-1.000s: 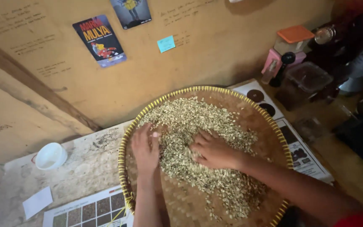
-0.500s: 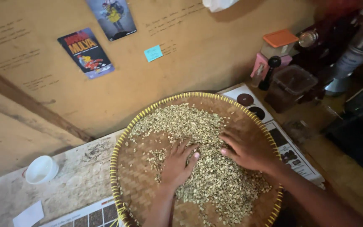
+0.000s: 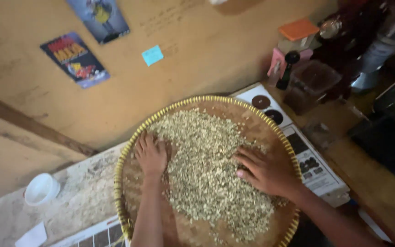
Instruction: Manually sorting green coffee beans in a woven tray to remove defects
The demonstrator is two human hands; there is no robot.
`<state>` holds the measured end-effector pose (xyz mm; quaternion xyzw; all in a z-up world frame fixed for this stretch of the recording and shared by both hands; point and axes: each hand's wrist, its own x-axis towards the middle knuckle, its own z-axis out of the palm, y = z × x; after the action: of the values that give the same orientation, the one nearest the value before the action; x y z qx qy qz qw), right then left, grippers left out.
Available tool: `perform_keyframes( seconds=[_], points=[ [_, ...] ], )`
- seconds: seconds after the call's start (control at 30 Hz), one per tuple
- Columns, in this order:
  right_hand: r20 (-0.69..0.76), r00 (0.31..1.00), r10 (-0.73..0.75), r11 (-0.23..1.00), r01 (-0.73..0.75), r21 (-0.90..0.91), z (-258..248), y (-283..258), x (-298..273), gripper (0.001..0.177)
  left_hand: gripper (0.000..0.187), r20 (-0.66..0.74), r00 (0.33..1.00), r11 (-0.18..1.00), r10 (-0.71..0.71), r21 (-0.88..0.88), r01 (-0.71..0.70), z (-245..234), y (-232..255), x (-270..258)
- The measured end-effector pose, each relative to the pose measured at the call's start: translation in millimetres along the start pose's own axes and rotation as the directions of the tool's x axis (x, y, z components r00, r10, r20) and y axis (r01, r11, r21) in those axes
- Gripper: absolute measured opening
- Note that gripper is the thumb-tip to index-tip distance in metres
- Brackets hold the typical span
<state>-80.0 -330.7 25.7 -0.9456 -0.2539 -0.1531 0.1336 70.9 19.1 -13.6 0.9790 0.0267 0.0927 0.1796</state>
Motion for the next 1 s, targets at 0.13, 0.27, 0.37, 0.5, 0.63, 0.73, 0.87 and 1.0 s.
perform_keyframes(
  seconds=[0.13, 0.27, 0.37, 0.5, 0.63, 0.73, 0.87, 1.0],
  points=[
    [-0.030, 0.999, 0.012, 0.988, -0.007, 0.153, 5, 1, -3, 0.047, 0.068, 0.162, 0.985, 0.988, -0.053, 0.149, 0.029, 6, 29, -2],
    [0.129, 0.991, 0.020, 0.985, -0.041, 0.169, 13, 7, -4, 0.053, 0.074, 0.310, 0.938, 0.988, 0.153, -0.043, -0.147, -18, 71, -24],
    [0.155, 0.986, 0.053, 0.989, -0.073, 0.128, 10, 3, -2, 0.054, 0.078, 0.413, 0.873, 0.954, 0.261, -0.249, -0.167, -30, 91, -50],
    [0.362, 0.920, 0.147, 0.970, -0.206, 0.128, 3, 0, 4, 0.058, 0.081, 0.588, 0.777, 0.931, 0.227, -0.365, 0.004, -75, 123, -81],
    [0.382, 0.913, 0.144, 0.967, -0.212, 0.143, 2, 1, 2, 0.057, 0.087, 0.466, 0.810, 0.873, 0.356, -0.474, -0.111, -39, 100, -102],
    [0.401, 0.907, 0.129, 0.960, -0.215, 0.178, 2, 2, 2, 0.058, 0.063, 0.305, 0.803, 0.801, 0.513, -0.507, -0.319, -28, 99, -118],
    [0.216, 0.976, 0.032, 0.988, -0.064, 0.143, 0, 7, 12, 0.051, 0.030, -0.021, 0.765, 0.627, 0.644, -0.559, -0.543, -27, 100, -124],
    [0.258, 0.966, 0.024, 0.985, -0.067, 0.158, 13, 12, 0, 0.053, 0.040, -0.019, 0.763, 0.594, 0.646, -0.616, -0.518, -68, 108, -130]
  ],
)
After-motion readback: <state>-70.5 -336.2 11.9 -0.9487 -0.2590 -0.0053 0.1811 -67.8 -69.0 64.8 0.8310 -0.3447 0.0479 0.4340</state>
